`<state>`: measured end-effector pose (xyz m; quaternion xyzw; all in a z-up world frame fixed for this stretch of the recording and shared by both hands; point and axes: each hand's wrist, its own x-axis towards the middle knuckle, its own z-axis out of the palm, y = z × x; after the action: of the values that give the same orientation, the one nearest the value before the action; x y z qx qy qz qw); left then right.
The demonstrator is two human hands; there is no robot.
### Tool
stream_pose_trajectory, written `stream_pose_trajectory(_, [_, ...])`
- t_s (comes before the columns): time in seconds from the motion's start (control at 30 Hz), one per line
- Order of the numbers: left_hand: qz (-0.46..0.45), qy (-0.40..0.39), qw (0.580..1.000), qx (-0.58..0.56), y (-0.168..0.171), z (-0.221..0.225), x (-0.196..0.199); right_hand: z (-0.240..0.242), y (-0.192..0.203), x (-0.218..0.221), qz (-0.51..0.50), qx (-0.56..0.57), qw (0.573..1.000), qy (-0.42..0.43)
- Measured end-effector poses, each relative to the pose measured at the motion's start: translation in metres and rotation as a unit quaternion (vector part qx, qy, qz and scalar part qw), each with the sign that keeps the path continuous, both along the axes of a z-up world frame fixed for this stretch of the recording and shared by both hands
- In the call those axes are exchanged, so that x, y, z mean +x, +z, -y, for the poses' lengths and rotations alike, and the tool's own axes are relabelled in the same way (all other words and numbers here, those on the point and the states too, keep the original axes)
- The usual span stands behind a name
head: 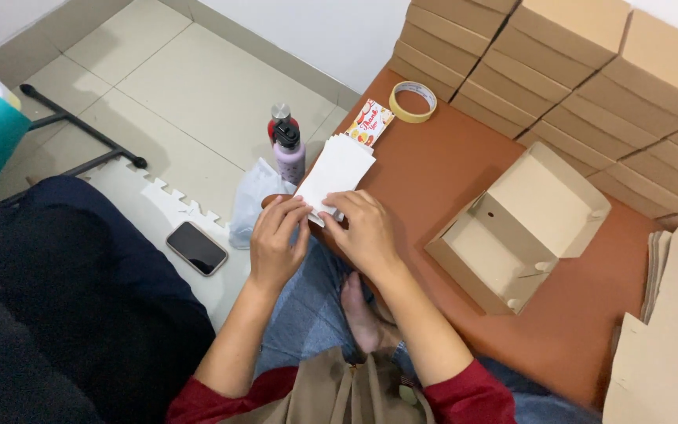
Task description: Assembling small cardboard boxes from flat templates by folding and tucking flaps.
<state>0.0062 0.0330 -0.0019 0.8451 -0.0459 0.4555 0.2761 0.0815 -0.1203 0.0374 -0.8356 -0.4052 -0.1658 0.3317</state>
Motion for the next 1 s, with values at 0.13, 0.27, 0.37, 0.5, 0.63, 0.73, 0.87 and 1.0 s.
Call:
stream_pose_trajectory(0.13, [-0.006, -0.01, 0.999, -0.033, -0.012, -0.005, 0.003, -0.003, -0.015, 0.008, 0.042, -0.027, 0.999, -0.021])
stream_pose_trajectory(0.27, [0.004, -0.01, 1.0, -0.028, -0.018, -0.005, 0.006, -0.008, -0.014, 0.011, 0.114, -0.043, 0.992, -0.025])
stream_pose_trajectory(0.37, [0.008, 0.015, 1.0, -0.001, -0.027, -0.006, 0.005, -0.01, -0.023, 0.012, 0.112, -0.051, 0.992, -0.03])
stream_pose_trajectory(0.5, [0.003, 0.038, 0.999, 0.035, -0.025, -0.005, 0.007, -0.005, -0.019, 0.012, -0.02, 0.017, 1.0, -0.016])
stream_pose_trajectory(0.63, [-0.01, 0.036, 0.999, 0.025, -0.015, -0.003, 0.007, 0.004, -0.005, 0.009, -0.122, 0.135, 0.983, -0.004])
stream_pose_trajectory(0.73, [-0.022, 0.051, 0.998, 0.033, -0.007, -0.001, 0.007, 0.014, -0.003, 0.004, -0.171, 0.219, 0.96, -0.031])
stream_pose_trajectory(0.87, [-0.057, 0.029, 0.998, -0.028, 0.02, 0.014, 0.005, 0.037, 0.003, -0.013, -0.265, 0.421, 0.868, 0.004])
stream_pose_trajectory(1.0, [-0.089, -0.147, 0.965, -0.198, 0.048, 0.044, 0.008, 0.075, 0.008, -0.043, -0.38, 0.557, 0.731, 0.107])
